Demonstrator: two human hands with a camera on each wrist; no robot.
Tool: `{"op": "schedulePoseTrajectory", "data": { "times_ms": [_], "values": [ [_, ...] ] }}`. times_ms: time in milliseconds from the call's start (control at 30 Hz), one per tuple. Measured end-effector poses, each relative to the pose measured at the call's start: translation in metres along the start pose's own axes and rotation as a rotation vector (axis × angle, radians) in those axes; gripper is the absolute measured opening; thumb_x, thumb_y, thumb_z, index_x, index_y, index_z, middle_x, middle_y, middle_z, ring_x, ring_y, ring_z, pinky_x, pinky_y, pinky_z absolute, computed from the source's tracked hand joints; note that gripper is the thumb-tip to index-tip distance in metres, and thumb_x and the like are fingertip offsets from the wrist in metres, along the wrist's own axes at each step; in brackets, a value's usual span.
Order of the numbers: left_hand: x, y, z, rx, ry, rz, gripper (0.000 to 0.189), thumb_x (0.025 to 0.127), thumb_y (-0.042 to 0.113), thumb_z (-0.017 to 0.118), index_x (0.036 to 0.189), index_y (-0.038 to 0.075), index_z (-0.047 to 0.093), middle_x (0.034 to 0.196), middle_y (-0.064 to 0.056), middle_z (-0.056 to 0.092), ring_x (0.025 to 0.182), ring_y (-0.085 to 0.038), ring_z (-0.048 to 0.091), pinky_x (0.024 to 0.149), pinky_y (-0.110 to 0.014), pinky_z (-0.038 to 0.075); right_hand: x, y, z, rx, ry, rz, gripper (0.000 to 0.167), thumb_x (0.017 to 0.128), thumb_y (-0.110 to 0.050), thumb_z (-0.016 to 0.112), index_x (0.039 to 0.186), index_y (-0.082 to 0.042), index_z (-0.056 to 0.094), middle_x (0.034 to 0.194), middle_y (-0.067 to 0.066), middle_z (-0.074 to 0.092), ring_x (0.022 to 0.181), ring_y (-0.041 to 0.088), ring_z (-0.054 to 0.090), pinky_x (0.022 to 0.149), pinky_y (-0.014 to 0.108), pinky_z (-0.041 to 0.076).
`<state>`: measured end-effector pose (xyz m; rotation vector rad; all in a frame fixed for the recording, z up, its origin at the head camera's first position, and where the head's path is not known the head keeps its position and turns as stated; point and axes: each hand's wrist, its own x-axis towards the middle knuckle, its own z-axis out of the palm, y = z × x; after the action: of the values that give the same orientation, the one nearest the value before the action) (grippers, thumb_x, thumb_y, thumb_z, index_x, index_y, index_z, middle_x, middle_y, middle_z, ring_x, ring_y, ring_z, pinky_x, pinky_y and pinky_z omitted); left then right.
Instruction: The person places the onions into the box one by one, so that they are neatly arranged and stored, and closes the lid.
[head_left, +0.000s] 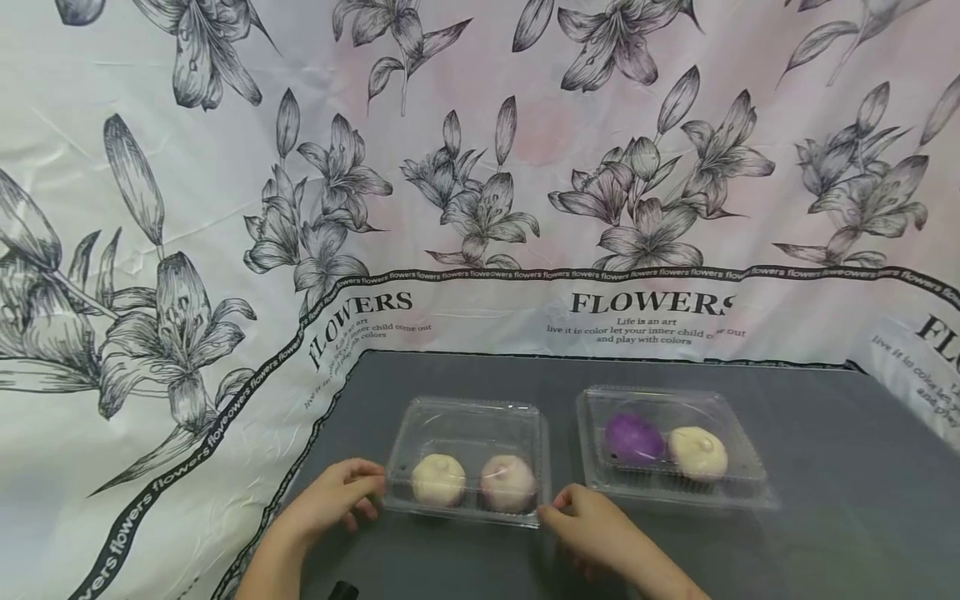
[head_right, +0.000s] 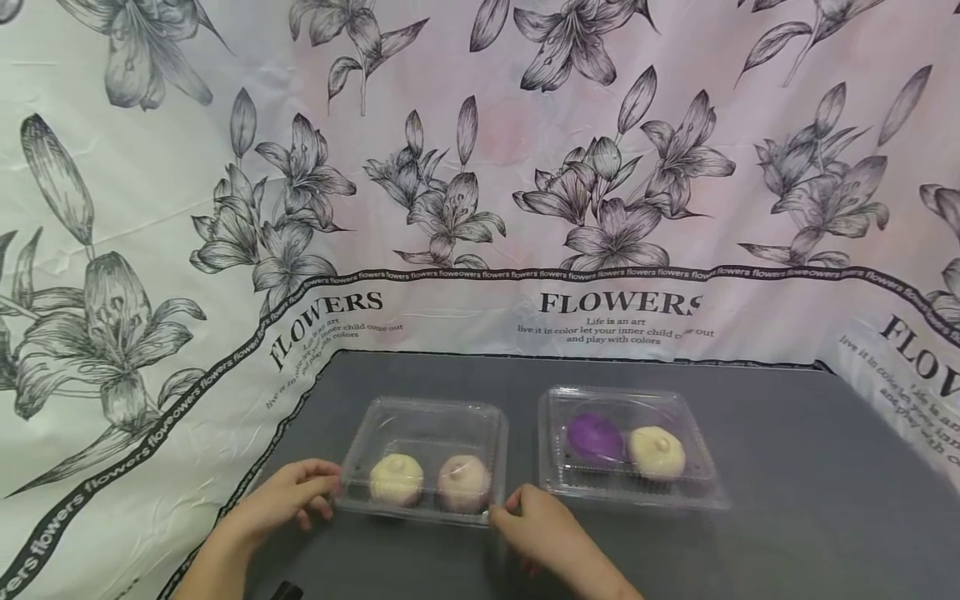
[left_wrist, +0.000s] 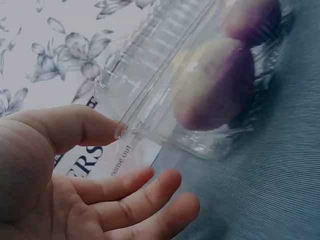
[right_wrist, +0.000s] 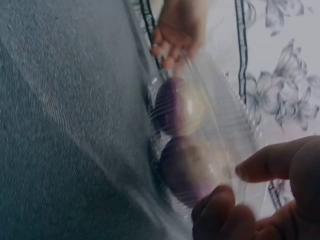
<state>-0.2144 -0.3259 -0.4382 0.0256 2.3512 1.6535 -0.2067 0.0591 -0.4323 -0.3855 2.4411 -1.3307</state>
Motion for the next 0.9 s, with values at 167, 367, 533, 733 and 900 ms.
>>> {"op": "schedulePoseTrajectory", "data": {
  "times_ms": [167, 367, 533, 733, 900],
  "values": [
    [-0.011, -0.009, 0.008, -0.056, -0.042, -0.011, 0.034, 0.103, 0.030, 0.060, 0.097, -0.002, 0.068, 0.086, -0.005, 0.063, 0.067, -0.017, 0.063, 0.047, -0.023, 0.042, 0.007, 0.004, -0.003, 0.115, -0.063, 0.088, 0.034, 0.100, -0.033, 0.059, 0.075, -0.010, 0.058, 0.063, 0.000, 0.055, 0.048, 0.011, 0.047, 0.042, 0.021, 0.040],
    [-0.015, -0.018, 0.011, -0.146, -0.034, -0.022, 0.032, 0.101, 0.026, 0.063, 0.073, 0.009, 0.061, 0.066, -0.001, 0.057, 0.058, -0.013, 0.056, 0.044, -0.020, 0.039, 0.013, 0.006, -0.003, 0.210, -0.126, 0.074, 0.036, 0.101, -0.031, 0.058, 0.070, -0.013, 0.055, 0.060, -0.002, 0.051, 0.048, 0.008, 0.043, 0.043, 0.019, 0.038],
    [-0.016, -0.021, 0.012, -0.147, -0.036, -0.010, 0.035, 0.102, 0.028, 0.062, 0.071, 0.011, 0.061, 0.064, 0.001, 0.056, 0.055, -0.010, 0.054, 0.044, -0.019, 0.039, 0.013, 0.007, -0.004, 0.237, -0.155, 0.054, 0.039, 0.105, -0.033, 0.055, 0.072, -0.012, 0.055, 0.061, -0.002, 0.050, 0.051, 0.008, 0.043, 0.045, 0.019, 0.039],
    [-0.016, -0.022, 0.015, -0.175, 0.001, 0.042, 0.033, 0.102, 0.021, 0.062, 0.072, 0.008, 0.062, 0.062, 0.002, 0.053, 0.053, -0.008, 0.050, 0.045, -0.018, 0.038, 0.013, 0.006, -0.003, 0.255, -0.183, 0.014, 0.041, 0.107, -0.031, 0.051, 0.071, -0.011, 0.052, 0.060, -0.001, 0.049, 0.051, 0.009, 0.042, 0.045, 0.021, 0.040],
    [-0.014, -0.023, 0.020, -0.226, 0.013, 0.070, 0.031, 0.102, 0.016, 0.060, 0.072, 0.008, 0.061, 0.060, 0.003, 0.048, 0.052, -0.007, 0.046, 0.047, -0.018, 0.039, 0.013, 0.007, 0.001, 0.290, -0.169, 0.011, 0.036, 0.108, -0.024, 0.049, 0.074, -0.011, 0.052, 0.063, -0.002, 0.048, 0.054, 0.010, 0.044, 0.048, 0.022, 0.044]
  ]
}}
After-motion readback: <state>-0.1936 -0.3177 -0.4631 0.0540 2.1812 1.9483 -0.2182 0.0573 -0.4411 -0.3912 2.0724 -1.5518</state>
